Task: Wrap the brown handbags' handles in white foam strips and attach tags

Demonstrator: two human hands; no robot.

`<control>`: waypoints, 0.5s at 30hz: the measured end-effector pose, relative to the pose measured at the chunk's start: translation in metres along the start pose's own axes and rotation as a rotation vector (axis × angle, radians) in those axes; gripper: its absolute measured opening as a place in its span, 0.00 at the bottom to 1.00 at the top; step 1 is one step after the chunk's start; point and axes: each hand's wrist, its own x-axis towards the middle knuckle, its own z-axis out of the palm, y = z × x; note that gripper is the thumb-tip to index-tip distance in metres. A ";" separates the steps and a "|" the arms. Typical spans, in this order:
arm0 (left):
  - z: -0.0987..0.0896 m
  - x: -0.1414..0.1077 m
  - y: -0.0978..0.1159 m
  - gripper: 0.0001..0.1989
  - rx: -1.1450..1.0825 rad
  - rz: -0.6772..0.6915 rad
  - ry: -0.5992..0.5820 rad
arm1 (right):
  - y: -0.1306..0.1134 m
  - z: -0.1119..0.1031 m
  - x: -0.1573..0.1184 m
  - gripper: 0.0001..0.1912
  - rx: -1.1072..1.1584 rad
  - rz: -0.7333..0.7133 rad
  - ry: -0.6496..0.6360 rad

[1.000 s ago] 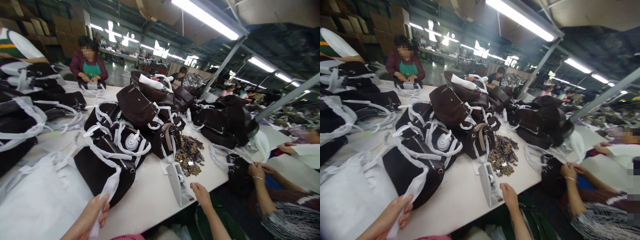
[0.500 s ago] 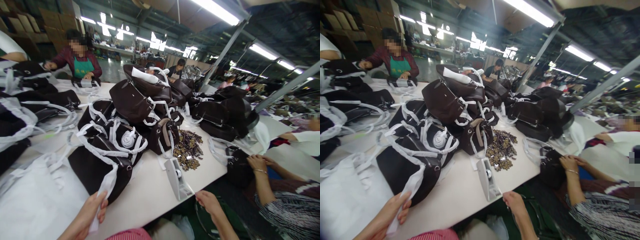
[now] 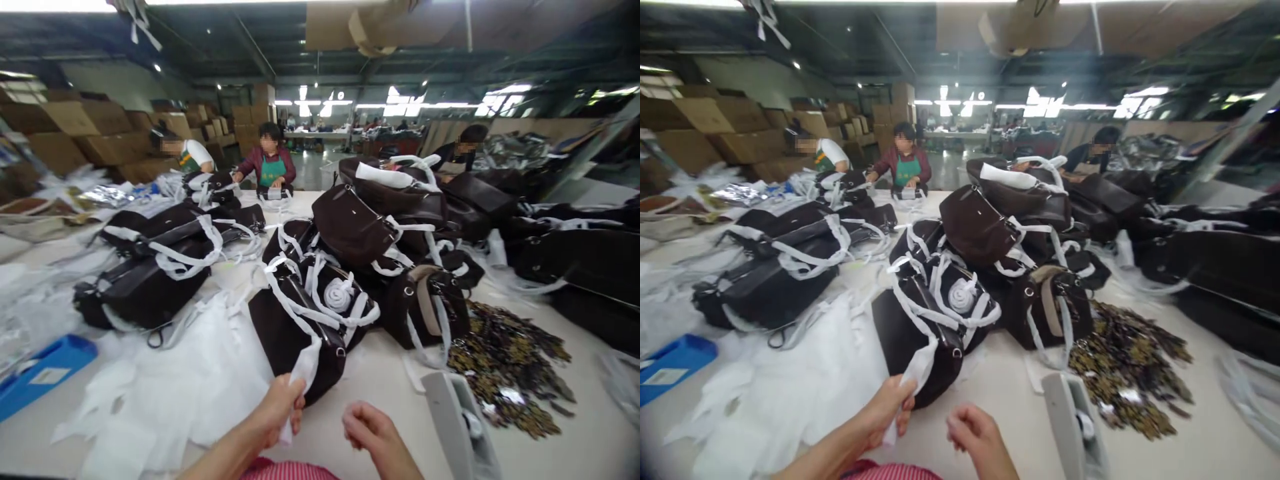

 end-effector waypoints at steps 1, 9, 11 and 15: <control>0.002 -0.002 0.000 0.20 0.020 0.031 0.012 | -0.016 0.018 0.009 0.16 0.050 -0.030 -0.068; 0.007 -0.016 0.009 0.12 0.052 0.118 -0.022 | -0.028 0.064 0.063 0.14 -0.152 -0.005 0.023; 0.004 -0.015 0.008 0.13 0.050 0.120 -0.030 | -0.022 0.062 0.067 0.14 -0.182 0.007 0.036; 0.001 -0.011 0.002 0.23 -0.041 0.096 -0.052 | -0.021 0.065 0.067 0.14 -0.218 0.040 0.074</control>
